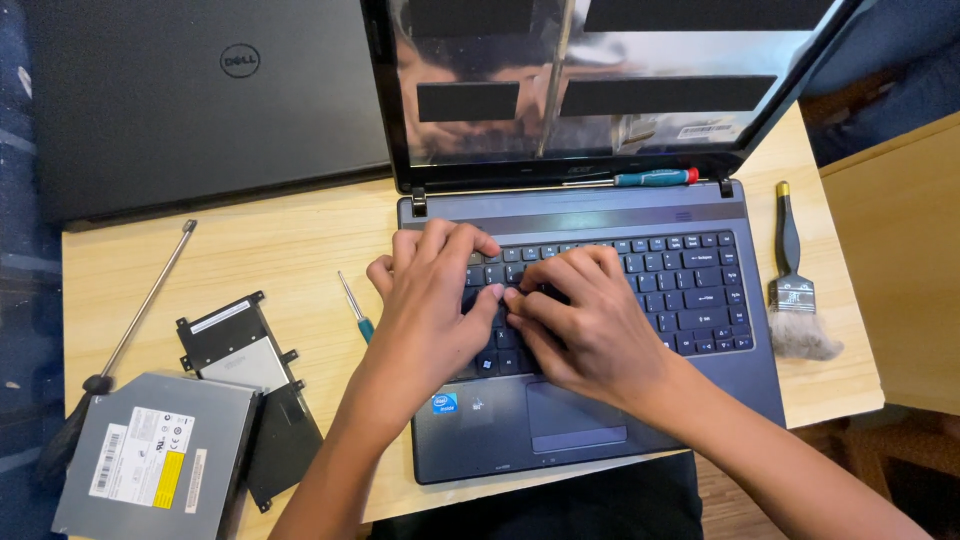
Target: The person cleans a laptop keyboard using a small brush and their fingers. They systematically brush between the keys and wipe the surface, occasionally picking up debris. The person also removes a keycap to clean underneath it.
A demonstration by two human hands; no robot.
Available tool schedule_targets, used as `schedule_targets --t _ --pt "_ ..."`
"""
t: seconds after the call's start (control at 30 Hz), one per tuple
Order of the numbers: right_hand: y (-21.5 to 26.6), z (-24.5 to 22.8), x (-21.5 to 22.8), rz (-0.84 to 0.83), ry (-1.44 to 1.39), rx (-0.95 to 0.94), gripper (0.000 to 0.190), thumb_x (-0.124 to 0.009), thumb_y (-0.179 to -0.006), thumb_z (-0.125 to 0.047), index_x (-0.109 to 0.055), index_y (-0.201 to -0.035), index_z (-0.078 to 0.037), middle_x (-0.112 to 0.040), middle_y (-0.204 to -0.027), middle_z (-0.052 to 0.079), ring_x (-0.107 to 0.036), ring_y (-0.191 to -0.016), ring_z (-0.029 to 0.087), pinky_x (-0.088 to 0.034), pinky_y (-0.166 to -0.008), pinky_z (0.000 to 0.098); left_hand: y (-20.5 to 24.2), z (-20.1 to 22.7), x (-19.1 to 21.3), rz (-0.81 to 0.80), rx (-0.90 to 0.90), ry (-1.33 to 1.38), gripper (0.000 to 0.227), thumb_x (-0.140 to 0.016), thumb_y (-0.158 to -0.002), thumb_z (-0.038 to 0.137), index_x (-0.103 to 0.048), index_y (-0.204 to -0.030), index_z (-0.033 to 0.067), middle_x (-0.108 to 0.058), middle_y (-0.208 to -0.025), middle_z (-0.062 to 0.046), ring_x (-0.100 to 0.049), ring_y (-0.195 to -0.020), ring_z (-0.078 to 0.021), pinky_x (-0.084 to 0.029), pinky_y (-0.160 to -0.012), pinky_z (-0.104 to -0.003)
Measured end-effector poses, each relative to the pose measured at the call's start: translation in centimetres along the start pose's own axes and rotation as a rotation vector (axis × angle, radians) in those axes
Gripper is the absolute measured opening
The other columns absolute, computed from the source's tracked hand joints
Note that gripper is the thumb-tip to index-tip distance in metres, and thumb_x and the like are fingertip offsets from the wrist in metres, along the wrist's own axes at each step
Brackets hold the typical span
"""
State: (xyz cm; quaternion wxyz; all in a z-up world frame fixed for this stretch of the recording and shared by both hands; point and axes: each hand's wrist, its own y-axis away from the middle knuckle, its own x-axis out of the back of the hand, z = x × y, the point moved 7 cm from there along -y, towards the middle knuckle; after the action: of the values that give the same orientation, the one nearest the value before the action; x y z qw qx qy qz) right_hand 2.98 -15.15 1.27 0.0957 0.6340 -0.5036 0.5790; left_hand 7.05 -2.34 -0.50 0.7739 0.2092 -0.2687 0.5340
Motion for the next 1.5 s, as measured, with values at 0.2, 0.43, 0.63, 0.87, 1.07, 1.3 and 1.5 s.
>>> schedule_targets --t 0.2,0.43,0.63,0.87,1.07,1.3,1.5 --pt "-0.8 0.6 -0.2 -0.092 -0.032 -0.055 0.006 -0.072 -0.078 -0.013 -0.067 -0.074 -0.014 -0.057 -0.086 0.001 -0.057 -0.088 0.023 -0.037 -0.088 0.0399 -0.3 -0.7 -0.8 0.015 0.055 -0.044 0.032 -0.073 -0.078 0.009 -0.065 -0.11 0.0132 -0.055 -0.1 -0.005 -0.042 -0.104 -0.0284 -0.021 -0.095 -0.06" --pt "-0.8 1.7 0.2 -0.026 -0.257 -0.134 0.008 -0.076 -0.077 -0.012 -0.071 -0.083 -0.013 -0.063 -0.083 0.002 -0.062 -0.084 0.024 -0.038 -0.089 0.036 0.6 1.0 -0.2 0.01 -0.035 -0.1 0.028 -0.07 -0.079 0.004 -0.069 -0.107 0.0105 -0.057 -0.099 -0.009 -0.043 -0.105 -0.0319 -0.018 -0.096 -0.065" --pt "-0.6 2.0 0.8 0.03 -0.308 -0.175 0.016 -0.078 -0.076 -0.007 -0.073 -0.091 -0.01 -0.068 -0.082 0.004 -0.065 -0.084 0.026 -0.041 -0.089 0.0366 1.6 2.7 0.5 0.099 -0.169 -0.294 0.019 -0.066 -0.083 0.007 -0.069 -0.1 0.0148 -0.061 -0.096 -0.005 -0.052 -0.102 -0.0277 -0.022 -0.098 -0.061" --pt "0.2 3.6 2.6 0.137 -0.222 -0.183 0.02 -0.071 -0.076 0.004 -0.071 -0.088 -0.012 -0.067 -0.08 0.002 -0.065 -0.081 0.026 -0.042 -0.085 0.0352 1.9 3.5 -0.8 0.12 -0.294 -0.52 0.01 -0.071 -0.084 0.016 -0.075 -0.093 0.0128 -0.067 -0.089 -0.006 -0.061 -0.092 -0.0241 -0.031 -0.097 -0.054" --pt "0.5 3.6 2.9 0.167 -0.199 -0.179 0.018 -0.071 -0.077 0.003 -0.071 -0.085 -0.013 -0.066 -0.079 0.0 -0.064 -0.079 0.025 -0.042 -0.085 0.0348 1.9 4.1 -0.2 0.101 -0.314 -0.547 0.009 -0.07 -0.085 0.013 -0.077 -0.09 0.0124 -0.068 -0.088 -0.007 -0.063 -0.09 -0.0252 -0.035 -0.098 -0.053" --pt "-0.6 0.9 2.4 0.101 -0.193 -0.053 0.01 -0.075 -0.079 -0.002 -0.073 -0.083 -0.01 -0.065 -0.078 0.004 -0.063 -0.078 0.025 -0.044 -0.081 0.0364 2.0 3.8 -0.2 0.113 -0.349 -0.57 0.009 -0.072 -0.083 0.016 -0.078 -0.09 0.0179 -0.067 -0.092 -0.004 -0.062 -0.093 -0.0237 -0.035 -0.099 -0.05" --pt "0.2 0.9 1.5 0.016 -0.114 0.086 0.007 -0.074 -0.09 -0.011 -0.07 -0.095 -0.008 -0.061 -0.089 0.006 -0.053 -0.083 0.027 -0.035 -0.075 0.0411 2.1 2.7 -0.3 0.062 -0.319 -0.538 0.02 -0.067 -0.084 0.018 -0.078 -0.1 0.0199 -0.067 -0.108 0.0 -0.054 -0.102 -0.0276 -0.034 -0.096 -0.049"
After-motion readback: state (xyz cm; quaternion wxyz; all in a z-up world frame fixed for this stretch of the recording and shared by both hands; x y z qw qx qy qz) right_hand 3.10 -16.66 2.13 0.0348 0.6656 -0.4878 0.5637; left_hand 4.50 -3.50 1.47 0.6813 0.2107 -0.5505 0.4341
